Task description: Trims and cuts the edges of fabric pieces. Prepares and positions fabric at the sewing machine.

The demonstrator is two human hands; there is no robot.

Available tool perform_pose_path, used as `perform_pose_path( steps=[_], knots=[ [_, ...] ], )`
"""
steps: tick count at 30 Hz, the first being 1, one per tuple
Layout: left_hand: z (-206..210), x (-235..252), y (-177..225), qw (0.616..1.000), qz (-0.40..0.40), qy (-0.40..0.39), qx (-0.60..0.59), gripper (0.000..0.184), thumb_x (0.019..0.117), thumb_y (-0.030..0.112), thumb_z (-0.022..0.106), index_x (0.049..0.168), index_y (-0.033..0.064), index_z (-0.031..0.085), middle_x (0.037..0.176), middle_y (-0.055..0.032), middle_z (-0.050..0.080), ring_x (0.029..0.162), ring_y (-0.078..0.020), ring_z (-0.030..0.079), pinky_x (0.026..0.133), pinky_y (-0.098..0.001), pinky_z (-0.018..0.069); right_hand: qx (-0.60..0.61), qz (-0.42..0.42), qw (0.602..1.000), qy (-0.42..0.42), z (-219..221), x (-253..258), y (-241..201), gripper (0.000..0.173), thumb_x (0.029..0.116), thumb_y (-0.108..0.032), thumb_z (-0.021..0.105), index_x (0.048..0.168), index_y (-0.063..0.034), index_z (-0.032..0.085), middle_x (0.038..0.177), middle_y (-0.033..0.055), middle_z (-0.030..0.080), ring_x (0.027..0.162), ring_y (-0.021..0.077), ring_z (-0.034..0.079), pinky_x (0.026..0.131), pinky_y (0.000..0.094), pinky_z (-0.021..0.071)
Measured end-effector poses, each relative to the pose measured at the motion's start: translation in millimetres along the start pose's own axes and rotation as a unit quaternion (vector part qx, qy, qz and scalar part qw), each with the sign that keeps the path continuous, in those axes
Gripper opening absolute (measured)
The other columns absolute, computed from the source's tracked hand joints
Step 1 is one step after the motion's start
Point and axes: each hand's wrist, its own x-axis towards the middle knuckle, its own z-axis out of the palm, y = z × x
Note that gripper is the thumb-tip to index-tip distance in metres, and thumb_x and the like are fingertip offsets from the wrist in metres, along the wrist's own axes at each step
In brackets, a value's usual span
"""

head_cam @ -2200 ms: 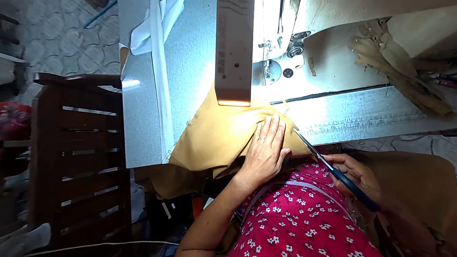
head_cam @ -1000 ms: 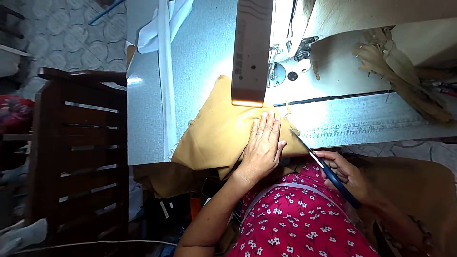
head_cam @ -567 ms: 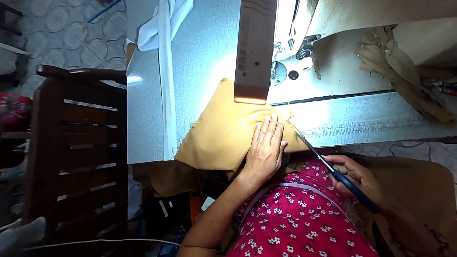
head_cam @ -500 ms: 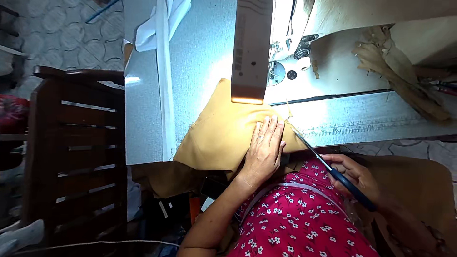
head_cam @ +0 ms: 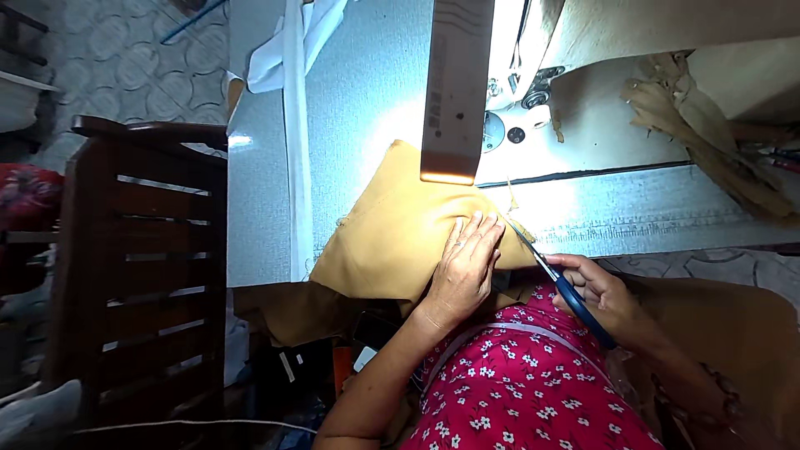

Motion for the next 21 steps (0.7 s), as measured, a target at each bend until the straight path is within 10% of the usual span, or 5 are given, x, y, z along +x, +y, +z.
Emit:
perform_pose_path(
  steps=[21],
  knots=[
    [-4,2,3,0.999,0.004,-0.030,0.025,0.031,0.0951,0.002,0.058,0.124,-0.0012,0.070,0.138,-0.0173,0.065,0.137,-0.0363,0.055,0.115,-0.0577,0.0397,-0.039,-0.007,0.999,0.023,-2,-2,2,0.049,0.0881,-0.029,0.070,0.131,-0.0067,0.062,0.078,-0.0145,0.060,0.064,-0.0107,0.052,0.061,0.0068,0.0445]
  ],
)
